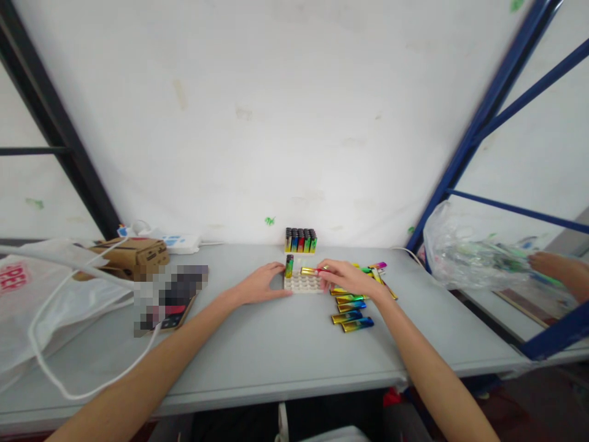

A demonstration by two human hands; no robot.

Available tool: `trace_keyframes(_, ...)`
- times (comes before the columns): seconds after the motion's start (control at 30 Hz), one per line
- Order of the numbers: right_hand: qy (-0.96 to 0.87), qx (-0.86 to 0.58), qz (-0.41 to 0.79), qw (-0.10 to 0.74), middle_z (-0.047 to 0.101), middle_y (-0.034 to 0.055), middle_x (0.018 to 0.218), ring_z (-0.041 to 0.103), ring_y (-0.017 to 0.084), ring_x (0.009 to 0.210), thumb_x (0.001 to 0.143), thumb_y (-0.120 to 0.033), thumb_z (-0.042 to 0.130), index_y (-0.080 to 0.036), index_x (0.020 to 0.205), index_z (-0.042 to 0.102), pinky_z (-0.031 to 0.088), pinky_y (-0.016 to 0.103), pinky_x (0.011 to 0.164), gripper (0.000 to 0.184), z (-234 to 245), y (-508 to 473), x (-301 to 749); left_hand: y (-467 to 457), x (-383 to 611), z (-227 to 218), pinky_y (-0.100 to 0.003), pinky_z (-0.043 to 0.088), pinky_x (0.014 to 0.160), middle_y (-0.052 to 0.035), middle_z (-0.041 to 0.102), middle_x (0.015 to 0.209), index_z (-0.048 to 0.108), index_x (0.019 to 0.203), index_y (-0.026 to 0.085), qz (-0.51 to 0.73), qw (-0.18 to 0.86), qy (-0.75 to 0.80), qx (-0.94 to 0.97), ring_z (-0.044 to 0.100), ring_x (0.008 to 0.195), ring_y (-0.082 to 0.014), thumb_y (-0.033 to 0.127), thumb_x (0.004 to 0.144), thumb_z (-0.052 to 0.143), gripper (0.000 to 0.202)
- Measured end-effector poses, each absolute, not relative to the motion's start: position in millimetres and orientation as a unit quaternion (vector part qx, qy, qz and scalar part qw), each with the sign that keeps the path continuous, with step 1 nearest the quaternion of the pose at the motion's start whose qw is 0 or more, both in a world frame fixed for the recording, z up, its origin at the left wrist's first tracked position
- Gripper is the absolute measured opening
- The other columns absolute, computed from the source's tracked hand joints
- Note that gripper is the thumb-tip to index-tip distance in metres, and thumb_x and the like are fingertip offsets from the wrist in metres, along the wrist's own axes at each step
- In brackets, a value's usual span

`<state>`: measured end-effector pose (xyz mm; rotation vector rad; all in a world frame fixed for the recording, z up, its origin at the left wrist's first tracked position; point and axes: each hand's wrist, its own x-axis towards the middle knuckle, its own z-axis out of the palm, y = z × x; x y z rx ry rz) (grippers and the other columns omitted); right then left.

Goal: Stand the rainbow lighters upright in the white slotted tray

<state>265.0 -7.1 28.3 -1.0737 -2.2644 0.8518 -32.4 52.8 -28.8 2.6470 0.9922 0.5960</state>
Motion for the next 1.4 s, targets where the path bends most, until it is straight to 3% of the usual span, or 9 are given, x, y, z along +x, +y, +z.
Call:
trace_keyframes(0.17,-0.768,-0.416,0.349,0.341,0.057,-0.0022,0.063,0.052,0.013,0.056,0.089,-0.057,0.064,-0.017,0.102,0.07,0.041,0.025,0.054,0.042,15,2,251,52,-30,-31,-0.042,0.041,0.112,-0.016,0.059,0.139,0.059,0.133,0.016,0.217,0.13,0.35,0.902,0.056,0.128,-0.0325,0.069,0.082,0.065,0.073)
trace_keyframes(0.33,-0.697,-0.397,0.424,0.42,0.059,-0.0001,0.07,0.054,0.014,0.065,0.086,-0.061,0.065,-0.017,0.084,0.067,0.046,0.025,0.061,0.044,3,4,228,49,-29,-28,-0.042,0.042,0.111,-0.0161,0.061,0.137,0.059,0.131,0.015,0.219,0.126,0.346,0.903,0.057,0.127,-0.0327,0.068,0.083,0.065,0.072)
trace_keyframes(0.5,-0.582,-0.363,0.587,0.43,0.068,0.0054,0.091,0.066,0.02,0.082,0.087,-0.068,0.058,-0.022,0.097,0.061,0.057,0.036,0.077,0.048,-4,-2,212,46,-27,-24,-0.043,0.043,0.11,-0.0139,0.061,0.135,0.059,0.131,0.018,0.223,0.133,0.342,0.903,0.058,0.124,-0.0316,0.07,0.083,0.063,0.071)
trace_keyframes(0.63,-0.567,-0.329,0.623,0.427,0.065,0.0027,0.086,0.064,0.019,0.073,0.088,-0.065,0.061,-0.023,0.099,0.056,0.057,0.037,0.072,0.044,-2,-7,210,46,-27,-24,-0.041,0.045,0.108,-0.0139,0.063,0.132,0.059,0.13,0.016,0.222,0.135,0.338,0.905,0.059,0.122,-0.031,0.069,0.084,0.064,0.071)
trace_keyframes(0.77,-0.561,-0.318,0.633,0.428,0.042,-0.0072,0.064,0.038,0.01,0.05,0.086,-0.066,0.062,-0.025,0.1,0.055,0.043,0.024,0.048,0.044,2,-10,206,48,-27,-27,-0.04,0.042,0.111,-0.0171,0.061,0.135,0.059,0.13,0.013,0.218,0.13,0.345,0.904,0.057,0.126,-0.0325,0.068,0.083,0.065,0.072)
trace_keyframes(0.93,-0.558,-0.382,0.605,0.42,0.026,-0.0078,0.055,0.017,0.008,0.046,0.089,-0.075,0.044,-0.022,0.066,0.041,0.014,0.022,0.042,0.058,-3,-7,200,49,-28,-29,-0.043,0.043,0.111,-0.0162,0.061,0.135,0.059,0.131,0.015,0.222,0.126,0.345,0.903,0.058,0.125,-0.033,0.07,0.083,0.064,0.073)
trace_keyframes(1.13,-0.549,-0.473,0.527,0.443,0.02,-0.0068,0.047,0.016,0.01,0.043,0.093,-0.064,0.034,-0.025,0.057,0.026,0.014,0.025,0.041,0.053,-9,-5,195,49,-28,-30,-0.044,0.042,0.112,-0.0166,0.06,0.137,0.058,0.131,0.015,0.221,0.127,0.349,0.902,0.057,0.127,-0.0323,0.069,0.084,0.064,0.071)
trace_keyframes(1.23,-0.554,-0.471,0.514,0.455,0.023,-0.0061,0.049,0.017,0.01,0.043,0.094,-0.06,0.036,-0.024,0.057,0.029,0.014,0.025,0.042,0.052,-11,-3,197,49,-28,-30,-0.044,0.042,0.112,-0.0173,0.06,0.137,0.057,0.131,0.015,0.219,0.129,0.353,0.9,0.057,0.127,-0.0323,0.069,0.083,0.064,0.072)
trace_keyframes(1.4,-0.568,-0.451,0.512,0.46,0.028,-0.0066,0.053,0.023,0.01,0.044,0.089,-0.079,0.037,-0.022,0.069,0.048,0.02,0.025,0.044,0.061,-12,3,203,48,-29,-30,-0.043,0.041,0.113,-0.0147,0.06,0.138,0.056,0.132,0.018,0.222,0.133,0.344,0.903,0.056,0.127,-0.0311,0.069,0.084,0.063,0.071)
